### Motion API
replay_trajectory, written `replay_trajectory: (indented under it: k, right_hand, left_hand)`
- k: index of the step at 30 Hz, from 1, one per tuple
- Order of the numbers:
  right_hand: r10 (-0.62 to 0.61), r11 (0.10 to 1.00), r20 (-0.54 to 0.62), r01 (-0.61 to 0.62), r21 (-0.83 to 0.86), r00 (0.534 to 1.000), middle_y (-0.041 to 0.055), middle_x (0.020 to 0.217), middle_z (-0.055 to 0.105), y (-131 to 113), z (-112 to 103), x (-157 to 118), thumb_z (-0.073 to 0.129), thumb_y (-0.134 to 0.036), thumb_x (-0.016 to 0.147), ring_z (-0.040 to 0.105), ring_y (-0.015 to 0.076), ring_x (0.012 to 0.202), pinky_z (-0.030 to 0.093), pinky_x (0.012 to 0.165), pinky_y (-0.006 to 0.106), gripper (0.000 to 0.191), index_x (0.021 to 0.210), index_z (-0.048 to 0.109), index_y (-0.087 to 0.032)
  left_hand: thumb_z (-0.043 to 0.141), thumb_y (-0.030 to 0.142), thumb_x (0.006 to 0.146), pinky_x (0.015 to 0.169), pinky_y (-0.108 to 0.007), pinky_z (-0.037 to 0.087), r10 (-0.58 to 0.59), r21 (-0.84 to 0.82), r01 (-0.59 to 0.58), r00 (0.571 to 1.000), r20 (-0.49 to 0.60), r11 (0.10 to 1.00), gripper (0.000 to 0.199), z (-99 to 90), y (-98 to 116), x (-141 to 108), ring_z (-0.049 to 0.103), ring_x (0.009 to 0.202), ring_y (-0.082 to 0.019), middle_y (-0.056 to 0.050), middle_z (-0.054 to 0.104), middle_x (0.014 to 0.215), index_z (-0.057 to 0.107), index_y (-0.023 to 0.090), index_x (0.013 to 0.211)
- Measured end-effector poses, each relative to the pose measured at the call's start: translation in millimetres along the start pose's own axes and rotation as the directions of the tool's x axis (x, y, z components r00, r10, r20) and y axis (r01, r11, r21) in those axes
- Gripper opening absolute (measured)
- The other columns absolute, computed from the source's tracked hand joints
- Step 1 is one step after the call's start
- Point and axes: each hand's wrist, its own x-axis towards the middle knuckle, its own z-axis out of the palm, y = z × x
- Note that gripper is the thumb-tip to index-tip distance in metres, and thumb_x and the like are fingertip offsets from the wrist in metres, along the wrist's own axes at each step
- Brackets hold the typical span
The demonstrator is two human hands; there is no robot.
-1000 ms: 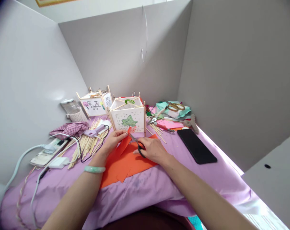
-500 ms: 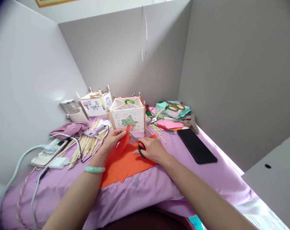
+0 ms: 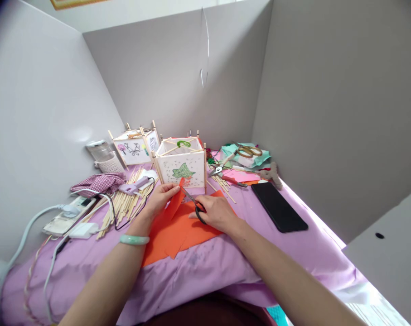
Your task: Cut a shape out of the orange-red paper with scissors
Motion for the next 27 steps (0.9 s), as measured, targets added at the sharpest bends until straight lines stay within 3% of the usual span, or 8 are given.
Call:
replay_trajectory:
  k: [11, 19, 27]
  right_hand:
    - [0.003, 1.0, -0.018, -0.003, -0.02, 1.0, 0.0032, 0.084, 0.066, 5.9, 5.3, -0.7, 0.061, -0.049, 0.078, 0.061, 0.0163, 0.074, 0.036, 0.061, 0.024, 0.036, 0.097, 0.06, -0.019]
    - [0.009, 0.999, -0.014, -0.01, -0.032, 1.0, 0.0017, 0.078, 0.065, 2.3, 1.8, 0.0, 0.059, -0.051, 0.078, 0.059, 0.015, 0.069, 0.033, 0.058, 0.023, 0.035, 0.092, 0.06, -0.02]
    - [0.009, 1.0, -0.013, -0.009, 0.001, 1.0, 0.0018, 0.082, 0.066, 1.9, 2.2, -0.3, 0.061, -0.051, 0.077, 0.06, 0.0154, 0.072, 0.035, 0.06, 0.023, 0.04, 0.103, 0.06, -0.021]
  left_hand:
    - [0.067, 0.042, 0.069, 0.058, -0.022, 0.04, -0.011, 0.005, 0.011, 1.0, -0.005, 1.0, 0.032, -1.0, -1.7, 0.7, 0.055, 0.058, -0.011, -0.002, 0.066, 0.07, 0.066, 0.012, 0.079]
    - [0.068, 0.041, 0.068, 0.054, -0.021, 0.038, -0.009, 0.003, 0.009, 1.0, 0.008, 1.0, 0.031, 1.5, 1.3, -1.2, 0.053, 0.056, -0.01, -0.001, 0.064, 0.066, 0.066, 0.012, 0.076]
    - [0.067, 0.041, 0.068, 0.054, -0.022, 0.039, -0.037, 0.04, 0.036, 0.999, 0.034, 0.999, 0.03, 0.0, -1.8, -0.2, 0.054, 0.056, -0.011, -0.002, 0.063, 0.065, 0.064, 0.012, 0.077]
